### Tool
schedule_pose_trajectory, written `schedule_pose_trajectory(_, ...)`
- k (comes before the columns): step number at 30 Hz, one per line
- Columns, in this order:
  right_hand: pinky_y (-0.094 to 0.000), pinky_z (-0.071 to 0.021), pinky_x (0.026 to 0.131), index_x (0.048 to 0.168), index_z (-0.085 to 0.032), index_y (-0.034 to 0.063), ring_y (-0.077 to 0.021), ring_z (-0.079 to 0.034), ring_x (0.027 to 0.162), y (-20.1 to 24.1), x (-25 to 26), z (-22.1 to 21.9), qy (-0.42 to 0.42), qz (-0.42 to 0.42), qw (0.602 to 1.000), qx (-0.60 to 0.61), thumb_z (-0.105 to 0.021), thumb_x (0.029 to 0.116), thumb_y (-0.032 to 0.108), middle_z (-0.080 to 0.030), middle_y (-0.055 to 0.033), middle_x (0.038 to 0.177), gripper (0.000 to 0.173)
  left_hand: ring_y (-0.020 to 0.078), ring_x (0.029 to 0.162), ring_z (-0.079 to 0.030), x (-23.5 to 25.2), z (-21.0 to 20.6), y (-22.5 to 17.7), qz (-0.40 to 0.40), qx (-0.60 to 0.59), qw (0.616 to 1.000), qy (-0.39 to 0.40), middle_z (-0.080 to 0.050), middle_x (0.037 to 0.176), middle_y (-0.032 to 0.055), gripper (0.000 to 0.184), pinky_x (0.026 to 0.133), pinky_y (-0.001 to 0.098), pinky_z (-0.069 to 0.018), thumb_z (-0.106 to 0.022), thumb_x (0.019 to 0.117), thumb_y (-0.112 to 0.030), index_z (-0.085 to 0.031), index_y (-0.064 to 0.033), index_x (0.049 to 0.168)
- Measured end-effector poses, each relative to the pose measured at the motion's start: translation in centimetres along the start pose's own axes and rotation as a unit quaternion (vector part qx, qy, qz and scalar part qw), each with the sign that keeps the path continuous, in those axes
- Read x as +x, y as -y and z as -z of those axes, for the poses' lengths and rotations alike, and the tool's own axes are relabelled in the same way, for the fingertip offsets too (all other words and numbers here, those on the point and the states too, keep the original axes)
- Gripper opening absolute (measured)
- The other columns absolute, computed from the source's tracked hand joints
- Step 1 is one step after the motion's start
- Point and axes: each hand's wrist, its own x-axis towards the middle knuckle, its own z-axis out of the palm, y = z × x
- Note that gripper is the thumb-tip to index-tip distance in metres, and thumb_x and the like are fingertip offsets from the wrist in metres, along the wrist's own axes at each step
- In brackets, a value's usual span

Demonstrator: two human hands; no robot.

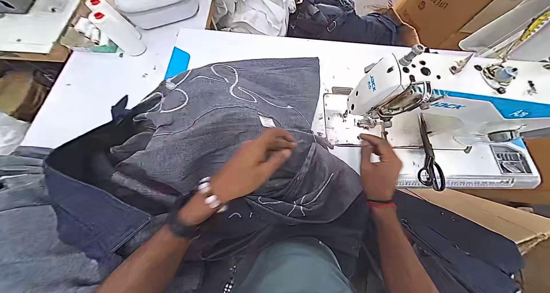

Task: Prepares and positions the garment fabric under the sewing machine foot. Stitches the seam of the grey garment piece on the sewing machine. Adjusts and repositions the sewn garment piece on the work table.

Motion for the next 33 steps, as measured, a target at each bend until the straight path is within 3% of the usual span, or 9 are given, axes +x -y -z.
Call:
schedule_pose_trajectory(3,-0.0511,-0.0574,0.091,0.126,-0.068,0.0005,-0.0341,-0.068,0.107,-5.1,0.3,7.9,0.011,-0.090,0.983,-0.162,-0.054,0.1017,0.016,-0.066,-0.0243,0.124,0.032,0.0142,0.094,-0.072,6.0,-4.9,0.6,0.098,0.003,0.990,0.101,-0.074,0.113,0.0051,0.035,0.086,0.0401,-0.0585,-0.053,0.1077,-0.032,-0.054,-0.0101,0.135)
schedule_pose_trajectory(7,-0.0729,-0.0427,0.099,0.135,-0.063,0.0004,-0.0541,-0.057,0.122,-12.0,0.3,14.1,0.152,-0.216,0.915,-0.303,-0.060,0.0984,0.014,-0.060,-0.0339,0.131,0.039,0.0170,0.080,-0.066,8.8,-7.3,-1.0,0.157,-0.089,0.982,0.049,-0.072,0.102,0.0113,0.027,0.074,0.0366,-0.0535,-0.057,0.1061,-0.019,-0.055,-0.0055,0.129)
schedule_pose_trajectory(12,-0.0755,-0.0471,0.082,0.140,-0.057,0.0045,-0.0525,-0.066,0.101,-13.7,-0.1,14.8,0.175,-0.228,0.908,-0.305,-0.071,0.0942,0.026,-0.067,-0.0302,0.114,0.053,0.0175,0.095,-0.070,7.9,-9.0,2.0,0.163,-0.307,0.936,-0.049,-0.070,0.112,0.0094,0.039,0.081,0.0352,-0.0598,-0.076,0.0890,-0.002,-0.054,-0.0082,0.121)
schedule_pose_trajectory(15,-0.0662,-0.0529,0.079,0.138,-0.054,0.0041,-0.0392,-0.071,0.088,-13.9,-0.8,15.5,0.135,-0.305,0.922,-0.196,-0.081,0.0863,0.030,-0.073,-0.0207,0.104,0.064,0.0182,0.096,-0.070,7.0,-8.3,3.4,0.171,-0.358,0.918,-0.023,-0.066,0.123,0.0086,0.051,0.080,0.0352,-0.0611,-0.075,0.0879,0.002,-0.054,-0.0112,0.132)
schedule_pose_trajectory(18,-0.0297,-0.0626,0.067,0.124,-0.055,0.0076,-0.0126,-0.073,0.075,-14.3,-3.8,15.8,0.048,-0.355,0.921,0.151,-0.062,0.0951,0.014,-0.075,-0.0044,0.097,0.031,0.0165,0.101,-0.069,6.5,-7.8,3.4,0.169,-0.386,0.907,0.015,-0.061,0.137,0.0064,0.059,0.080,0.0327,-0.0605,-0.070,0.0887,0.007,-0.047,-0.0145,0.138)
schedule_pose_trajectory(20,-0.0200,-0.0593,0.060,0.112,-0.066,0.0159,-0.0063,-0.068,0.069,-13.2,-7.1,15.8,-0.002,-0.348,0.829,0.437,-0.062,0.1006,0.027,-0.073,0.0001,0.091,0.016,0.0166,0.101,-0.069,6.4,-7.9,3.5,0.168,-0.401,0.900,0.034,-0.060,0.139,0.0063,0.062,0.079,0.0323,-0.0607,-0.070,0.0874,0.008,-0.046,-0.0143,0.140)
schedule_pose_trajectory(23,-0.0183,-0.0499,0.047,0.106,-0.078,0.0147,-0.0012,-0.060,0.055,-9.8,-10.3,13.7,0.048,-0.263,0.697,0.665,-0.066,0.0910,0.049,-0.071,0.0045,0.078,0.039,0.0179,0.102,-0.068,6.7,-8.2,3.8,0.159,-0.423,0.890,0.062,-0.060,0.138,0.0077,0.062,0.080,0.0328,-0.0607,-0.070,0.0868,0.008,-0.046,-0.0135,0.140)
schedule_pose_trajectory(28,-0.0171,-0.0441,0.040,0.102,-0.066,0.0165,-0.0037,-0.056,0.052,-5.0,-7.9,8.4,0.301,-0.274,0.683,0.606,-0.069,0.0976,0.035,-0.065,0.0004,0.081,0.019,0.0150,0.095,-0.069,7.4,-8.4,3.1,0.159,-0.436,0.879,0.111,-0.059,0.137,0.0080,0.060,0.076,0.0281,-0.0600,-0.066,0.0862,0.014,-0.046,-0.0126,0.137)
schedule_pose_trajectory(33,-0.0184,-0.0486,0.045,0.101,-0.054,0.0150,-0.0054,-0.059,0.056,-4.1,-4.1,6.2,0.419,-0.221,0.668,0.574,-0.067,0.1011,0.024,-0.062,-0.0005,0.083,0.016,0.0167,0.100,-0.069,7.3,-8.4,3.2,0.149,-0.425,0.885,0.121,-0.057,0.142,0.0061,0.076,0.077,0.0293,-0.0607,-0.069,0.0829,0.014,-0.040,-0.0171,0.146)
